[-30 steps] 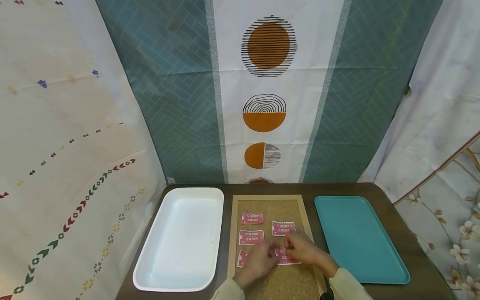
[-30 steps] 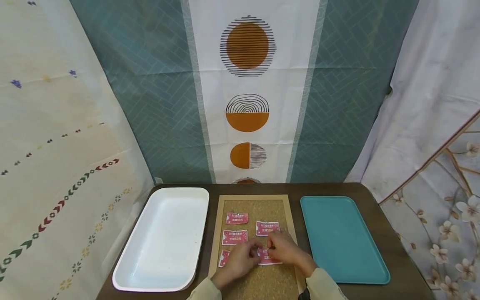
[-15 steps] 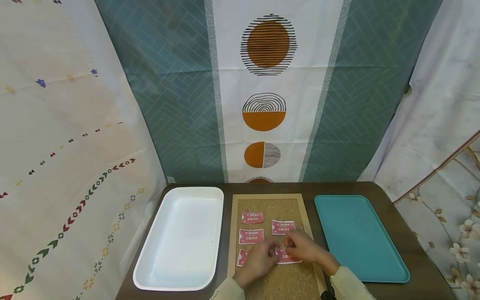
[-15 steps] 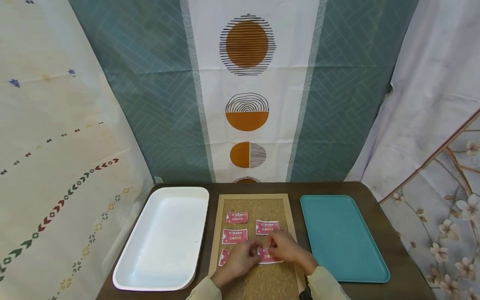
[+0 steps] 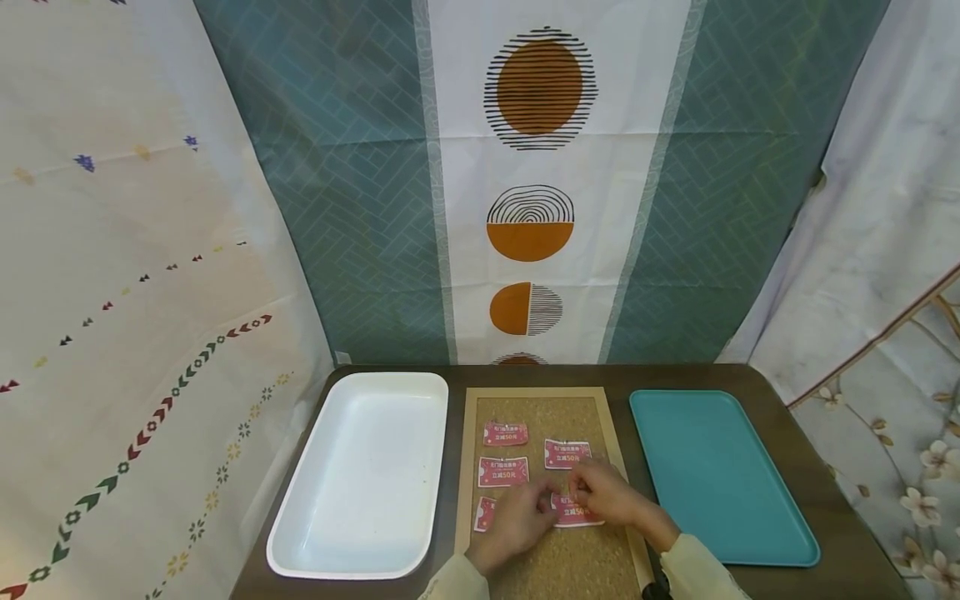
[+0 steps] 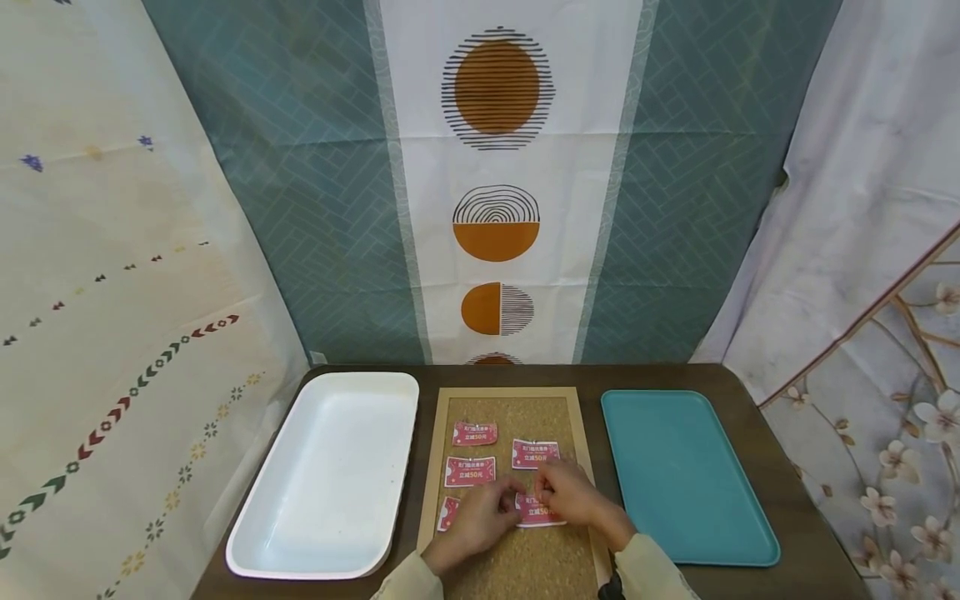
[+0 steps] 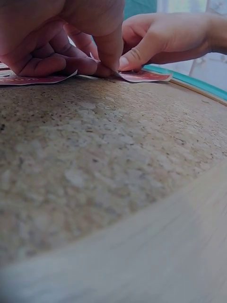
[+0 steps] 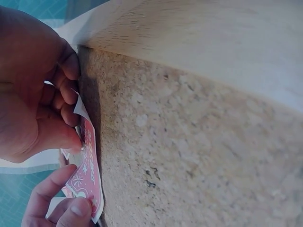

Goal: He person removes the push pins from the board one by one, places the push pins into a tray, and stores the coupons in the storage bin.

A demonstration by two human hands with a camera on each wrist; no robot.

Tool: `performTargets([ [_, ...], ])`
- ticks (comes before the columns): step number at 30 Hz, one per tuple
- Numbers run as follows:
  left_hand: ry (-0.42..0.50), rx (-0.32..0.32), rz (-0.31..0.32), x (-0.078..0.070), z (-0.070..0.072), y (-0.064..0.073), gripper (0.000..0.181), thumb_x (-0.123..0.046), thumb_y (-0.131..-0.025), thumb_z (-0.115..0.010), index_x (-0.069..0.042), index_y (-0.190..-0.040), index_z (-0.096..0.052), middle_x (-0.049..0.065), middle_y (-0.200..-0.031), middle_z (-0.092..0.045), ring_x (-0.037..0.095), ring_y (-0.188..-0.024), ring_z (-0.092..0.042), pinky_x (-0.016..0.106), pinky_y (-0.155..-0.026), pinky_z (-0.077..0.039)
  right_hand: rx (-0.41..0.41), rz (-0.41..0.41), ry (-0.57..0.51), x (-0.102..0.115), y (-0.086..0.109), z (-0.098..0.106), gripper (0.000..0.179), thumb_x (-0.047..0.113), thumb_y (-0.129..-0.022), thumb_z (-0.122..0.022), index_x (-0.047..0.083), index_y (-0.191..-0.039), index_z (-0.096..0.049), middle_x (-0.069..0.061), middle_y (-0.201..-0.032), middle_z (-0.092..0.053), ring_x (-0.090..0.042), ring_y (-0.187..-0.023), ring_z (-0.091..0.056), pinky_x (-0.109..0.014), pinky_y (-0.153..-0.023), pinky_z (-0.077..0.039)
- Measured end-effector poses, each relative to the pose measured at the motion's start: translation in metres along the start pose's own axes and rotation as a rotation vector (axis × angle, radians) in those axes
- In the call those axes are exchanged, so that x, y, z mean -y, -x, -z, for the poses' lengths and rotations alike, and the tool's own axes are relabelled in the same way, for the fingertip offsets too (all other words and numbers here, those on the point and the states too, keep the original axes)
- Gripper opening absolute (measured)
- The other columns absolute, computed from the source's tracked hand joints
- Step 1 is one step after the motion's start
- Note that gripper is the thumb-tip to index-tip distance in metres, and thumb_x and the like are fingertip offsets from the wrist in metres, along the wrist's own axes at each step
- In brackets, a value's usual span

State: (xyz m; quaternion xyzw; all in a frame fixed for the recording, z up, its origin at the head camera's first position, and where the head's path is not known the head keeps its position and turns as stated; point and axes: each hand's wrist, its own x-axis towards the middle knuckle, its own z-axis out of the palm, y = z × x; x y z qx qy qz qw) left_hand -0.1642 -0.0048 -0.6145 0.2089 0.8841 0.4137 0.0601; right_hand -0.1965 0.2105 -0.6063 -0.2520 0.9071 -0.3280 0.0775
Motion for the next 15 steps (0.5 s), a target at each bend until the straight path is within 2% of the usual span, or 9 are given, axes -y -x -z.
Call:
performTargets([
  [5, -0.008, -0.007, 0.008, -0.0001, 0.0002, 0.0014, 0.027, -0.009, -0.087, -0.082, -0.014, -0.112, -0.072, -0.013, -0.072, -0.061, -0.004, -0.060, -0.048, 0.020, -0.055, -0.041, -0.021, -0.003, 0.000, 0.0007, 0.0000, -0.0030, 0.027, -0.006, -0.085, -0.072, 0.018, -0.078, -0.061, 0.012, -0.076, -0.050, -0.003, -0.076, -0.043, -0.052, -0.096, -0.035],
  [8, 0.012, 0.002, 0.040, -0.0002, -0.0007, 0.0018, 0.027, -0.010, -0.088, -0.082, -0.014, -0.113, -0.073, -0.014, -0.073, -0.061, -0.003, -0.060, -0.048, 0.020, -0.055, -0.041, -0.021, -0.006, 0.009, -0.0009, 0.0007, -0.0044, 0.028, -0.006, -0.085, -0.071, 0.019, -0.077, -0.061, 0.012, -0.077, -0.050, -0.004, -0.078, -0.044, -0.058, -0.100, -0.037],
  [10, 0.031, 0.012, 0.068, -0.0006, -0.0012, 0.0022, 0.027, -0.010, -0.089, -0.082, -0.014, -0.114, -0.073, -0.015, -0.073, -0.060, -0.003, -0.060, -0.049, 0.020, -0.055, -0.042, -0.021, -0.006, 0.017, -0.0020, 0.0014, -0.0046, 0.028, -0.005, -0.086, -0.072, 0.019, -0.077, -0.061, 0.013, -0.077, -0.050, -0.004, -0.080, -0.044, -0.054, -0.096, -0.039],
  [13, 0.069, 0.021, 0.104, -0.0015, -0.0017, 0.0023, 0.027, -0.009, -0.090, -0.081, -0.014, -0.116, -0.073, -0.015, -0.073, -0.059, -0.001, -0.060, -0.050, 0.022, -0.054, -0.042, -0.017, -0.002, 0.003, -0.0036, 0.0027, -0.0029, 0.026, -0.005, -0.088, -0.071, 0.019, -0.079, -0.062, 0.013, -0.079, -0.051, -0.005, -0.082, -0.044, -0.040, -0.088, -0.041],
  [15, 0.076, 0.022, 0.109, -0.0024, -0.0009, 0.0025, 0.027, -0.009, -0.091, -0.081, -0.014, -0.116, -0.073, -0.014, -0.074, -0.059, 0.000, -0.060, -0.051, 0.022, -0.054, -0.042, -0.013, 0.000, -0.029, -0.0053, 0.0028, -0.0017, 0.025, -0.004, -0.089, -0.071, 0.018, -0.081, -0.063, 0.012, -0.080, -0.052, -0.005, -0.082, -0.044, -0.033, -0.078, -0.037],
])
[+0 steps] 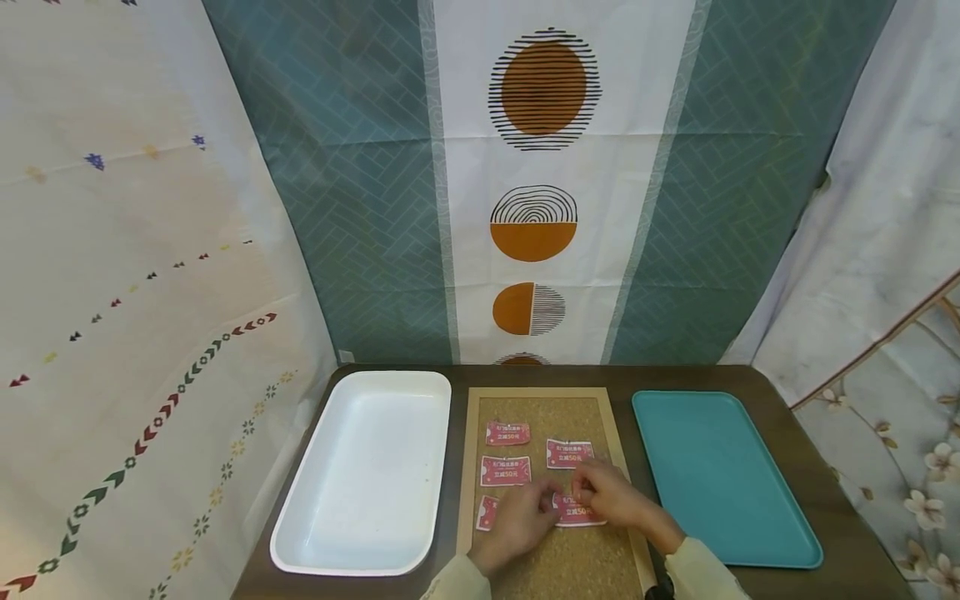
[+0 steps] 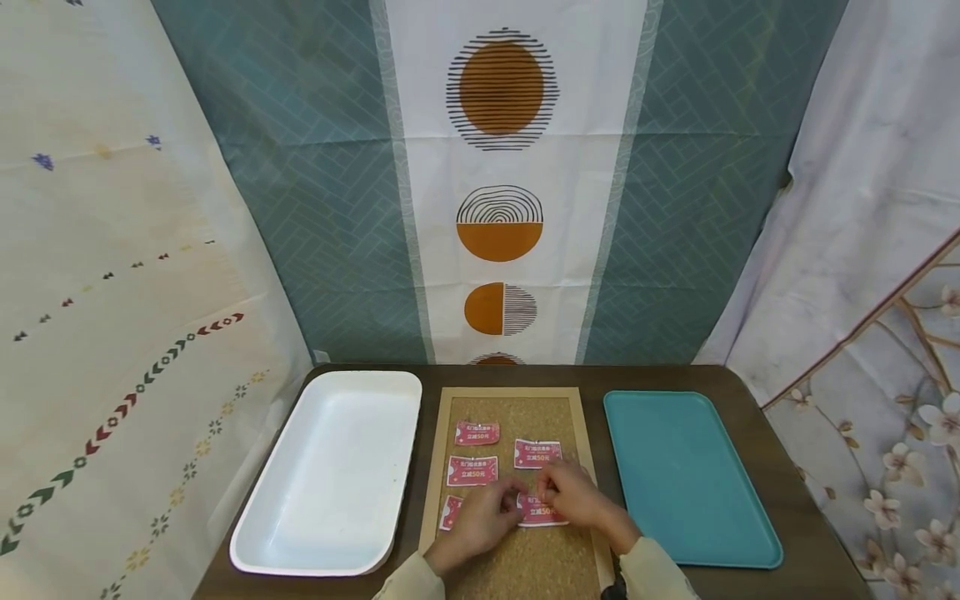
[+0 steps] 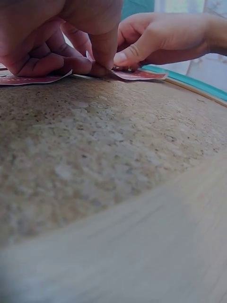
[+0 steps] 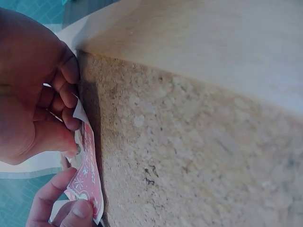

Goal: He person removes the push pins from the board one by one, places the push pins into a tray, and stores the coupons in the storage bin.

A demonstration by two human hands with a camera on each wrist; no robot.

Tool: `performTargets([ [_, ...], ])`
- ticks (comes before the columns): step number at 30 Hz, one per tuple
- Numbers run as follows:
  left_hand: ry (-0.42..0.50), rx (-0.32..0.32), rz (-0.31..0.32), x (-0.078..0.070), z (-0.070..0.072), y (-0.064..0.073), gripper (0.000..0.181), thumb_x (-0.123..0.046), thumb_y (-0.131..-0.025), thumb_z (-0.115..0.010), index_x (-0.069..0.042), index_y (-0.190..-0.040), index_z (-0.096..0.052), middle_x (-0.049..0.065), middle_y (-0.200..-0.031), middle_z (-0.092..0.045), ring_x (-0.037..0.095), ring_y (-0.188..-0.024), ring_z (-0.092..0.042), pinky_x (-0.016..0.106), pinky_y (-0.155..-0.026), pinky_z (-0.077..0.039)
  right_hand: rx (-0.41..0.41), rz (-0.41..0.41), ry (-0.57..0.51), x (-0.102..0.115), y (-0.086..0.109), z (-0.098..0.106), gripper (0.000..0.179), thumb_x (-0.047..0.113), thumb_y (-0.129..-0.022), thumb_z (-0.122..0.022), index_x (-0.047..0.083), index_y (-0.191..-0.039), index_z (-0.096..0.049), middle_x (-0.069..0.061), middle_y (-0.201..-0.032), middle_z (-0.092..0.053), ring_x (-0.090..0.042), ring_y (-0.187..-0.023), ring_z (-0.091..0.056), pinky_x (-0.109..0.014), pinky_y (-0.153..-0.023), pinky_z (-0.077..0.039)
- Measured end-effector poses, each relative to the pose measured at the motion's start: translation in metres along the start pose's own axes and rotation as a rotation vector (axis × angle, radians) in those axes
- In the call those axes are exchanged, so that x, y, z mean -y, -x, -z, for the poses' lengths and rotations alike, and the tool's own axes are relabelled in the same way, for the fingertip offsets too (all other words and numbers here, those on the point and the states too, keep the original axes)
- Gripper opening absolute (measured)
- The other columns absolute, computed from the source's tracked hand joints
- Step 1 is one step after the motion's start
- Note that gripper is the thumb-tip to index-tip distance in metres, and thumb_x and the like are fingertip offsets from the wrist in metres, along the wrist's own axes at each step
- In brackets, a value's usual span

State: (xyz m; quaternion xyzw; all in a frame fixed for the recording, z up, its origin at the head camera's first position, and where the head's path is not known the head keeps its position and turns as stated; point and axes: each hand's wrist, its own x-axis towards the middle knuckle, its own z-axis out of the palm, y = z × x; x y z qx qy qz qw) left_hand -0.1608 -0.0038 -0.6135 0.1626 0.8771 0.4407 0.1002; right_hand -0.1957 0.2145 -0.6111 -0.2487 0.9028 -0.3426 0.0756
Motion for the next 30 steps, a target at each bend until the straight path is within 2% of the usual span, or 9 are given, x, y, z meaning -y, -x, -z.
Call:
performTargets([
  [4, 0.002, -0.002, -0.007, -0.001, 0.001, 0.000, 0.028, -0.008, -0.091, -0.081, -0.013, -0.117, -0.073, -0.014, -0.074, -0.059, -0.001, -0.061, -0.051, 0.021, -0.054, -0.042, 0.015, -0.013, -0.079, -0.002, 0.001, 0.003, 0.022, -0.005, -0.094, -0.068, 0.015, -0.086, -0.063, 0.009, -0.083, -0.055, -0.004, -0.081, -0.047, -0.027, -0.073, -0.041],
  [11, 0.003, -0.003, -0.026, 0.000, -0.001, -0.001, 0.029, -0.007, -0.090, -0.080, -0.012, -0.117, -0.072, -0.014, -0.074, -0.059, -0.001, -0.062, -0.050, 0.021, -0.055, -0.043, 0.025, -0.064, -0.152, -0.001, 0.006, 0.009, 0.016, -0.004, -0.097, -0.066, 0.011, -0.091, -0.064, 0.004, -0.084, -0.056, -0.005, -0.076, -0.050, -0.025, -0.065, -0.045],
  [20, 0.073, 0.016, -0.035, -0.001, 0.006, 0.000, 0.030, -0.002, -0.092, -0.076, -0.009, -0.121, -0.071, -0.011, -0.077, -0.061, 0.000, -0.064, -0.052, 0.021, -0.056, -0.045, -0.089, 0.028, -0.119, -0.004, 0.012, 0.017, 0.017, -0.004, -0.094, -0.072, 0.011, -0.090, -0.063, 0.003, -0.083, -0.062, -0.002, -0.076, -0.051, -0.024, -0.066, -0.045],
  [30, 0.069, -0.018, -0.045, -0.002, 0.023, 0.001, 0.033, -0.002, -0.092, -0.073, -0.005, -0.125, -0.069, -0.010, -0.079, -0.058, 0.000, -0.060, -0.050, 0.020, -0.052, -0.044, -0.137, -0.040, -0.103, -0.012, 0.016, 0.024, 0.008, 0.000, -0.097, -0.072, 0.005, -0.096, -0.066, 0.004, -0.086, -0.065, -0.003, -0.076, -0.055, -0.024, -0.066, -0.049],
])
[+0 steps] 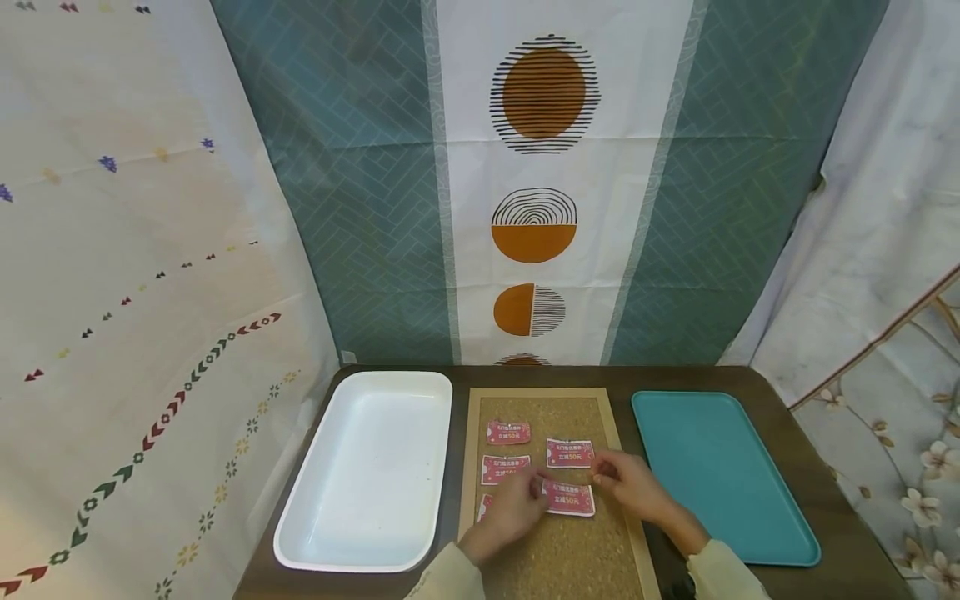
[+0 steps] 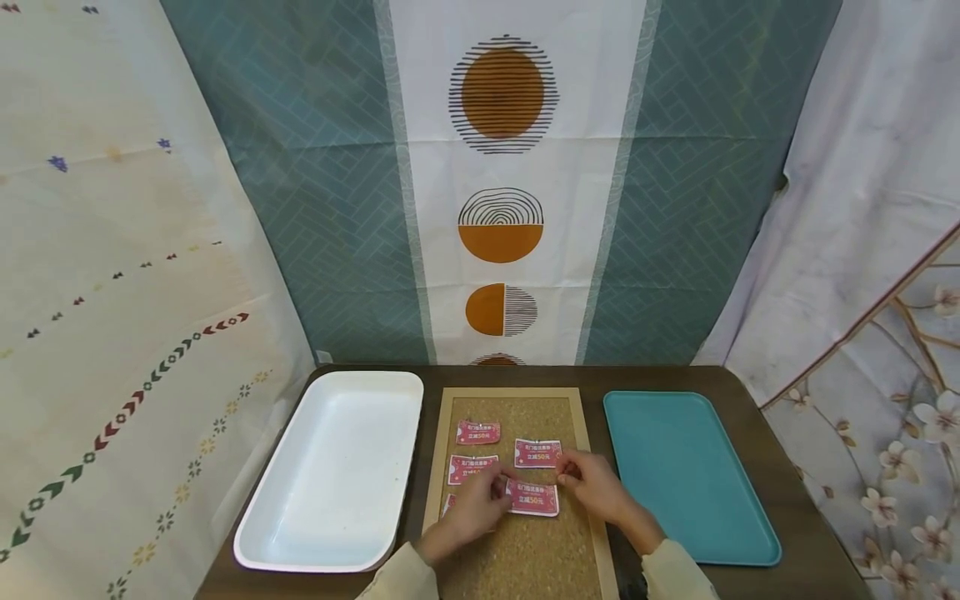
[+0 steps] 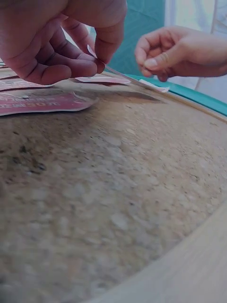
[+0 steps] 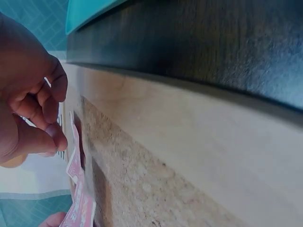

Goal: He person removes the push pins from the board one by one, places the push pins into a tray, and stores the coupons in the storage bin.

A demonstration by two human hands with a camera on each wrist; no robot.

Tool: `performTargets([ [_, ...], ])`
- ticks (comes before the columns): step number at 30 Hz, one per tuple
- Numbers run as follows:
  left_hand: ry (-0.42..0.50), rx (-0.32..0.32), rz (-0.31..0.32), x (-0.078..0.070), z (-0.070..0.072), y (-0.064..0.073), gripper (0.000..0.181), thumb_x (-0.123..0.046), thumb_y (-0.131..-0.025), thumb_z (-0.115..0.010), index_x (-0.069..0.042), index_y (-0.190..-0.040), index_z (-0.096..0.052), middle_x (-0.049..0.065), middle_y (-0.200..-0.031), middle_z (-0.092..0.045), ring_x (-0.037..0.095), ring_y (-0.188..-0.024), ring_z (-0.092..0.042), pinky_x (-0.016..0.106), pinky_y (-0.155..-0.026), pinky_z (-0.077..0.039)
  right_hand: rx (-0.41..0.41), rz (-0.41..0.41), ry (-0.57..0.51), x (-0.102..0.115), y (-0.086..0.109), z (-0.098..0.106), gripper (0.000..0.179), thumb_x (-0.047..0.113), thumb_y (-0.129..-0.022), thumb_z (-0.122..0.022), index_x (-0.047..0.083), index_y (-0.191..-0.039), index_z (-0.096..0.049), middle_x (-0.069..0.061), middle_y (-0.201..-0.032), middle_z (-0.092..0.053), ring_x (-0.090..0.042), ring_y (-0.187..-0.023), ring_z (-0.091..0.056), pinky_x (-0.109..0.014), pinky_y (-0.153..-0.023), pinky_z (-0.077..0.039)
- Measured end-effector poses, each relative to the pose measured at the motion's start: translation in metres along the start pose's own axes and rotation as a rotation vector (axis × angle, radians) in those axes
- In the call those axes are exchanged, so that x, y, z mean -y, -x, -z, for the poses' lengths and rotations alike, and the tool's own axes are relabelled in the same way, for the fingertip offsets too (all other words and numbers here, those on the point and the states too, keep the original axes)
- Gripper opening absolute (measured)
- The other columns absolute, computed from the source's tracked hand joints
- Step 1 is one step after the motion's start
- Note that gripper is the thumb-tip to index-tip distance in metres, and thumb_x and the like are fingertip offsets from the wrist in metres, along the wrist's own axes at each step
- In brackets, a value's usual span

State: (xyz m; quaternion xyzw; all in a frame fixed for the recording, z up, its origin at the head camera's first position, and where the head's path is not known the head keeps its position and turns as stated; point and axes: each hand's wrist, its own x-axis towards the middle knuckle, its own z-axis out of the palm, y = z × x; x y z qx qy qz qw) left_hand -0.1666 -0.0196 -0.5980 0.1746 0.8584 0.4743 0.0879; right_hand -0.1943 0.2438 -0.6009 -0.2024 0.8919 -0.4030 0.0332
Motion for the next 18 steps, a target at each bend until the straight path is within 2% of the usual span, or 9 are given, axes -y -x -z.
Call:
performTargets([
  [8, 0.046, -0.055, 0.014, 0.009, 0.015, 0.009, 0.033, 0.000, -0.090, -0.074, -0.005, -0.122, -0.069, -0.007, -0.079, -0.058, 0.001, -0.057, -0.051, 0.019, -0.049, -0.043, -0.030, 0.007, 0.011, -0.004, 0.003, 0.000, 0.009, 0.002, -0.096, -0.073, 0.010, -0.096, -0.074, 0.004, -0.090, -0.070, -0.004, -0.082, -0.058, -0.027, -0.070, -0.052],
  [14, 0.019, -0.098, -0.037, 0.012, 0.021, 0.005, 0.030, -0.002, -0.091, -0.075, -0.004, -0.121, -0.071, -0.007, -0.078, -0.057, -0.001, -0.060, -0.048, 0.019, -0.052, -0.042, -0.041, -0.022, -0.032, -0.009, 0.009, 0.012, 0.009, 0.001, -0.097, -0.071, 0.008, -0.102, -0.075, -0.004, -0.098, -0.072, -0.005, -0.087, -0.061, -0.028, -0.074, -0.053],
  [18, 0.033, -0.090, -0.011, 0.009, 0.026, 0.004, 0.031, -0.007, -0.095, -0.075, -0.003, -0.125, -0.069, -0.006, -0.080, -0.058, 0.000, -0.061, -0.051, 0.019, -0.053, -0.044, -0.060, -0.008, -0.007, -0.017, 0.015, 0.019, 0.008, 0.000, -0.097, -0.072, 0.008, -0.098, -0.073, -0.002, -0.093, -0.071, -0.003, -0.082, -0.059, -0.028, -0.070, -0.052],
])
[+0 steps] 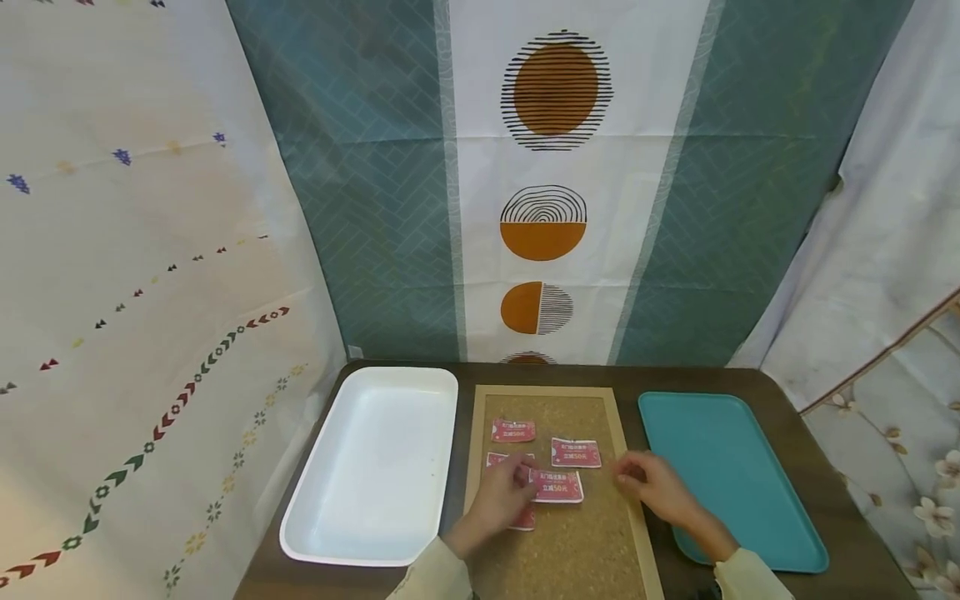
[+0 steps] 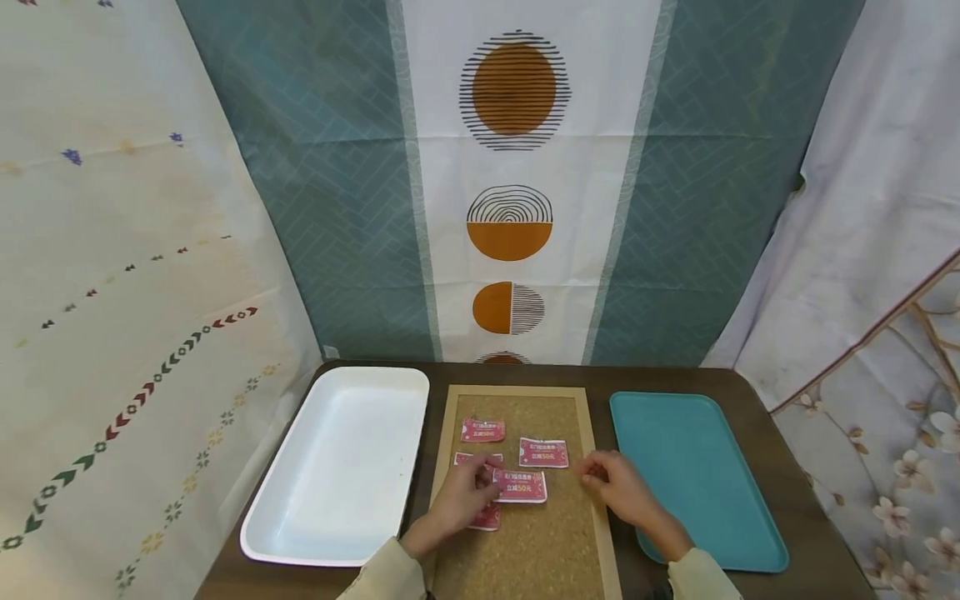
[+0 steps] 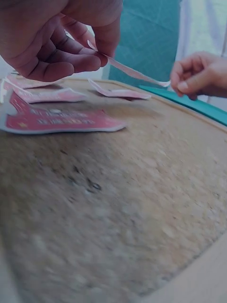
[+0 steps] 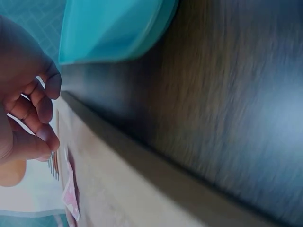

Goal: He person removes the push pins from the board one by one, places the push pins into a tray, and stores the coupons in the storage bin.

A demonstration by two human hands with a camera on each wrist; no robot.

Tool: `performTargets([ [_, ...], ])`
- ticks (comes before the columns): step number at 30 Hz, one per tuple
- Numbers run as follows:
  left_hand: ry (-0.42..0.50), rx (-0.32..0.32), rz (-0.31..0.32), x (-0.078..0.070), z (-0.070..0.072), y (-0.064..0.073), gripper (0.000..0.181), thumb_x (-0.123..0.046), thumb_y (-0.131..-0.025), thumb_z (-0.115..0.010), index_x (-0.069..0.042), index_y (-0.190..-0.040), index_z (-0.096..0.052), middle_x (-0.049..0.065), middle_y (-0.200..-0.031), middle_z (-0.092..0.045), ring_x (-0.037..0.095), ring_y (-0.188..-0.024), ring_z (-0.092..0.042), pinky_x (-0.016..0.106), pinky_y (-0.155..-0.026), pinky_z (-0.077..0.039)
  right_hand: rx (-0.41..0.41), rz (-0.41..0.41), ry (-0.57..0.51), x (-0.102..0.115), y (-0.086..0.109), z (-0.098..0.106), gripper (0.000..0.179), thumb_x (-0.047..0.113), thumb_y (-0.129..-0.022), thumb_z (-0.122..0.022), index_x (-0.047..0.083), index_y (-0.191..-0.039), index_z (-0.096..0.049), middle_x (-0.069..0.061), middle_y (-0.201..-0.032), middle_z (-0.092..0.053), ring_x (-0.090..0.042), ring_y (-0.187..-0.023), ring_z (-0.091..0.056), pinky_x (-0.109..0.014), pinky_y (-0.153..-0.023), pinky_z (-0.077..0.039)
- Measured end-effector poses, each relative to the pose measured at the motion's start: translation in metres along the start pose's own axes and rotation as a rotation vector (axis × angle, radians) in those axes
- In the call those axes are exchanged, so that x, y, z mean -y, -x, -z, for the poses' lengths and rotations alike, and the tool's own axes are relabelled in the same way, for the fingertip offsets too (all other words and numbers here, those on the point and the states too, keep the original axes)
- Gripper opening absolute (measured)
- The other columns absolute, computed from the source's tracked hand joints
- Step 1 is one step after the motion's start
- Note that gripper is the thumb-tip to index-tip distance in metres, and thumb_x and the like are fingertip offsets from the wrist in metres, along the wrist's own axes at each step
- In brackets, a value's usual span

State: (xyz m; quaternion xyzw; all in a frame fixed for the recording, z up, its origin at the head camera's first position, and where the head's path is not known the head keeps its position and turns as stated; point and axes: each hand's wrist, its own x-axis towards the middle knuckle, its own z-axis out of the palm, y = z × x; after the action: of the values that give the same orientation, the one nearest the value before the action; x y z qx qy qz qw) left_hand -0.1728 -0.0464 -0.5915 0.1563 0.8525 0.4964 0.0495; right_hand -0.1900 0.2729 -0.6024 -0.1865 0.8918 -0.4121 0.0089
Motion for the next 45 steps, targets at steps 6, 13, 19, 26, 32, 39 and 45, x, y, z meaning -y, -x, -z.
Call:
performTargets([
  [6, -0.018, -0.006, 0.075, -0.008, 0.016, 0.000, 0.032, -0.015, -0.098, -0.074, -0.007, -0.129, -0.067, -0.004, -0.086, -0.063, 0.005, -0.068, -0.058, 0.023, -0.055, -0.049, -0.039, 0.025, 0.034, -0.011, 0.010, 0.009, 0.009, 0.001, -0.094, -0.075, 0.009, -0.093, -0.070, 0.002, -0.089, -0.071, 0.000, -0.080, -0.060, -0.028, -0.069, -0.053],
  [13, -0.035, -0.024, 0.102, -0.008, 0.034, -0.006, 0.033, -0.015, -0.099, -0.072, -0.005, -0.130, -0.065, -0.003, -0.089, -0.064, 0.009, -0.071, -0.061, 0.025, -0.058, -0.052, -0.017, -0.105, 0.053, -0.018, 0.018, 0.020, 0.010, 0.000, -0.098, -0.070, 0.009, -0.096, -0.067, 0.001, -0.090, -0.067, -0.002, -0.081, -0.058, -0.030, -0.071, -0.051],
  [19, -0.061, -0.045, 0.082, -0.006, 0.045, -0.009, 0.032, -0.015, -0.098, -0.075, -0.005, -0.127, -0.067, -0.001, -0.088, -0.068, 0.008, -0.070, -0.064, 0.025, -0.058, -0.055, -0.037, -0.107, 0.075, -0.025, 0.024, 0.025, 0.010, 0.000, -0.096, -0.072, 0.009, -0.097, -0.069, 0.002, -0.089, -0.068, -0.001, -0.079, -0.058, -0.029, -0.068, -0.050],
  [26, -0.093, -0.078, 0.073, -0.006, 0.060, -0.005, 0.032, -0.013, -0.097, -0.075, -0.004, -0.127, -0.068, -0.001, -0.088, -0.068, 0.006, -0.070, -0.063, 0.023, -0.058, -0.054, -0.082, -0.050, 0.137, -0.027, 0.028, 0.033, 0.010, 0.000, -0.093, -0.075, 0.009, -0.096, -0.071, 0.005, -0.088, -0.069, -0.002, -0.079, -0.060, -0.030, -0.068, -0.051],
  [32, -0.129, -0.100, 0.086, -0.006, 0.071, -0.003, 0.030, -0.012, -0.097, -0.075, -0.006, -0.126, -0.069, -0.001, -0.086, -0.067, 0.009, -0.069, -0.062, 0.025, -0.055, -0.053, -0.124, -0.052, 0.174, -0.030, 0.030, 0.041, 0.013, -0.002, -0.090, -0.077, 0.010, -0.093, -0.073, -0.001, -0.086, -0.072, -0.002, -0.079, -0.062, -0.030, -0.068, -0.051],
  [39, -0.139, -0.086, 0.098, -0.002, 0.077, 0.000, 0.030, -0.012, -0.098, -0.075, -0.007, -0.127, -0.069, -0.002, -0.082, -0.065, 0.010, -0.063, -0.061, 0.026, -0.050, -0.051, -0.143, -0.059, 0.217, -0.036, 0.034, 0.046, 0.014, -0.001, -0.088, -0.080, 0.011, -0.091, -0.074, 0.007, -0.084, -0.071, -0.001, -0.077, -0.060, -0.030, -0.066, -0.051],
  [45, -0.209, -0.125, 0.062, 0.001, 0.088, 0.001, 0.028, -0.011, -0.097, -0.075, -0.005, -0.123, -0.069, -0.001, -0.081, -0.067, 0.008, -0.063, -0.060, 0.024, -0.052, -0.051, -0.158, -0.074, 0.224, -0.038, 0.036, 0.047, 0.015, -0.001, -0.087, -0.081, 0.012, -0.088, -0.074, 0.008, -0.082, -0.071, -0.001, -0.075, -0.059, -0.029, -0.065, -0.050],
])
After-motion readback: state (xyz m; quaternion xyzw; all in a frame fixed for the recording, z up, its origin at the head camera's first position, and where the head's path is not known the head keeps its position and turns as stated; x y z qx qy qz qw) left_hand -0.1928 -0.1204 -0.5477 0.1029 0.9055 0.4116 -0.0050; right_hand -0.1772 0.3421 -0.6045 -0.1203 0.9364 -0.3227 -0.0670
